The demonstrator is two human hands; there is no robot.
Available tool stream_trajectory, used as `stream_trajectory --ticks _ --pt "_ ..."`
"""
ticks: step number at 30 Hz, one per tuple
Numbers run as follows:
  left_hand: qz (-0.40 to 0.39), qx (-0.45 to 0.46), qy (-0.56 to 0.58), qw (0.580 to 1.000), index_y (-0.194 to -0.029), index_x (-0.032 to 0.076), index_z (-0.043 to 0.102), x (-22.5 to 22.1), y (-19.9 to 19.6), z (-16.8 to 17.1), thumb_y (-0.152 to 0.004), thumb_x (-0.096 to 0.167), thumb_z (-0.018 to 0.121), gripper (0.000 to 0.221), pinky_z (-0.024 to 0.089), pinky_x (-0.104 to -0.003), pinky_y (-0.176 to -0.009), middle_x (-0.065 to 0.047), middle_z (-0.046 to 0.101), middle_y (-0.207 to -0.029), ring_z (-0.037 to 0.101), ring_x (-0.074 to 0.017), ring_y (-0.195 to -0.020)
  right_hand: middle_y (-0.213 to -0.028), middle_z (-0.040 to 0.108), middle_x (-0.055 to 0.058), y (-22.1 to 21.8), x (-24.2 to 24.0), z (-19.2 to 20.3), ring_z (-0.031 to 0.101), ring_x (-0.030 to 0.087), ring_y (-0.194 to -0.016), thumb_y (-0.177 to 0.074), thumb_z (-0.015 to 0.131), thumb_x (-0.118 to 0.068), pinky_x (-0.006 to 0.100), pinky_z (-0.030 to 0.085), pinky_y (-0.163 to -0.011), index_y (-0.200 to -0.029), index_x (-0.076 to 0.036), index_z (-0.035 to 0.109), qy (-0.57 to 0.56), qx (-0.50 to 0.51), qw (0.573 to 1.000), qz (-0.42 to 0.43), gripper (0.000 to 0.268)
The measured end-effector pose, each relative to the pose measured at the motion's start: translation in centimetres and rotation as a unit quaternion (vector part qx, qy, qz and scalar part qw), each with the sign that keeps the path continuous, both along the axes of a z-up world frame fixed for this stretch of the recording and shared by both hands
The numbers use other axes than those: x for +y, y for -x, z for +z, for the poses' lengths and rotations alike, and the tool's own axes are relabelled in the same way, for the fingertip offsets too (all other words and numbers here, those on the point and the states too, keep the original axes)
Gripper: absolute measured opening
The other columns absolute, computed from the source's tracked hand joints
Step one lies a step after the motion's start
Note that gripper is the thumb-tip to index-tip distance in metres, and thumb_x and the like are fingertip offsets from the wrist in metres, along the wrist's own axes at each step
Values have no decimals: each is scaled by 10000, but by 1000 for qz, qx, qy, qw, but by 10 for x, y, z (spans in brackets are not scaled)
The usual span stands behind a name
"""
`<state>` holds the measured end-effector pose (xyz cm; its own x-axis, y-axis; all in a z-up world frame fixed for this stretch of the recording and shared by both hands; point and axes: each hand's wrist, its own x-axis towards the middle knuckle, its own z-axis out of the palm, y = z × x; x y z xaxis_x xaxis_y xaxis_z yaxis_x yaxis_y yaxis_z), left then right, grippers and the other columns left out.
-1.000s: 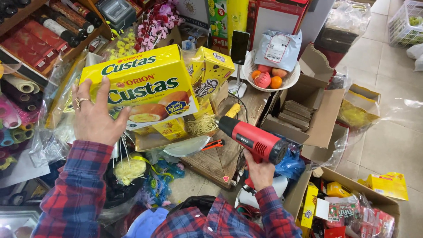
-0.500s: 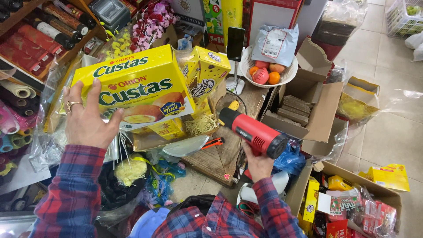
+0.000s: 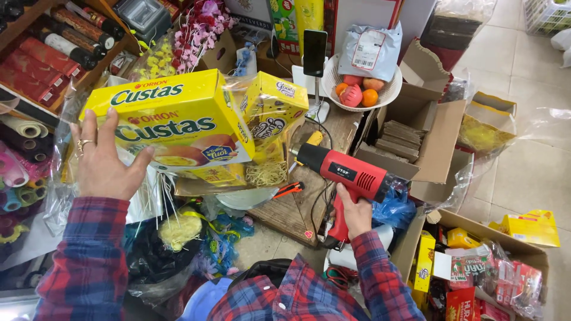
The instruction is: Shrink wrapping a gift basket using a heat gun
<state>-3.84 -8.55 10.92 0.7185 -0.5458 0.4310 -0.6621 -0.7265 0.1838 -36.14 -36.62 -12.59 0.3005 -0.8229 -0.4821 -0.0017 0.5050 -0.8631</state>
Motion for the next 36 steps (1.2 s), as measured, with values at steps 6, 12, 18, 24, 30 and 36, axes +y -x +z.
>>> stream_trajectory --ticks 6,12,18,24,30,36 --pt "-18 -1 5 1000 -1632 19 416 6 -14 1 -868 327 772 897 235 -658 -1189 -342 272 -1680 159 -566 -1515 -752 663 136 3 0 -12 608 256 -490 -836 813 -399 381 537 -452 -1086 -32 688 -38 5 999 -5 461" --pt "22 18 -23 999 -1649 22 407 7 -22 10 -871 315 783 913 310 -667 -1137 -322 281 -1680 231 -528 -1513 -731 640 106 0 1 -33 582 216 -480 -827 833 -377 369 542 -424 -1066 -39 688 -67 -25 997 -26 438" --pt "37 26 -43 998 -1654 -18 393 10 -34 16 -889 293 785 914 308 -622 -1126 -388 349 -1618 325 -513 -1477 -1044 761 94 5 10 -21 706 218 -864 -826 785 -426 370 603 -738 -1230 -61 709 -87 32 996 9 549" --pt "5 -16 -37 999 -1623 -92 441 20 -59 6 -893 286 797 895 325 -582 -1110 -368 476 -1551 404 -494 -1417 -679 623 172 14 16 -44 595 304 -445 -832 806 -435 427 524 -400 -1009 -23 626 -151 -70 986 -19 484" --pt "-9 -38 -32 999 -1605 -109 482 24 -71 4 -901 242 835 862 366 -606 -1059 -385 526 -1527 488 -559 -1330 -729 656 164 26 11 -25 610 283 -479 -859 764 -465 413 532 -440 -974 -16 611 -124 -51 991 16 488" --pt "4 -47 -49 998 -1613 -87 490 26 -84 3 -893 276 846 881 391 -599 -1027 -363 554 -1521 522 -561 -1294 -757 676 232 36 15 -56 578 283 -443 -890 715 -503 378 463 -402 -1044 -62 621 -165 -113 978 54 476"
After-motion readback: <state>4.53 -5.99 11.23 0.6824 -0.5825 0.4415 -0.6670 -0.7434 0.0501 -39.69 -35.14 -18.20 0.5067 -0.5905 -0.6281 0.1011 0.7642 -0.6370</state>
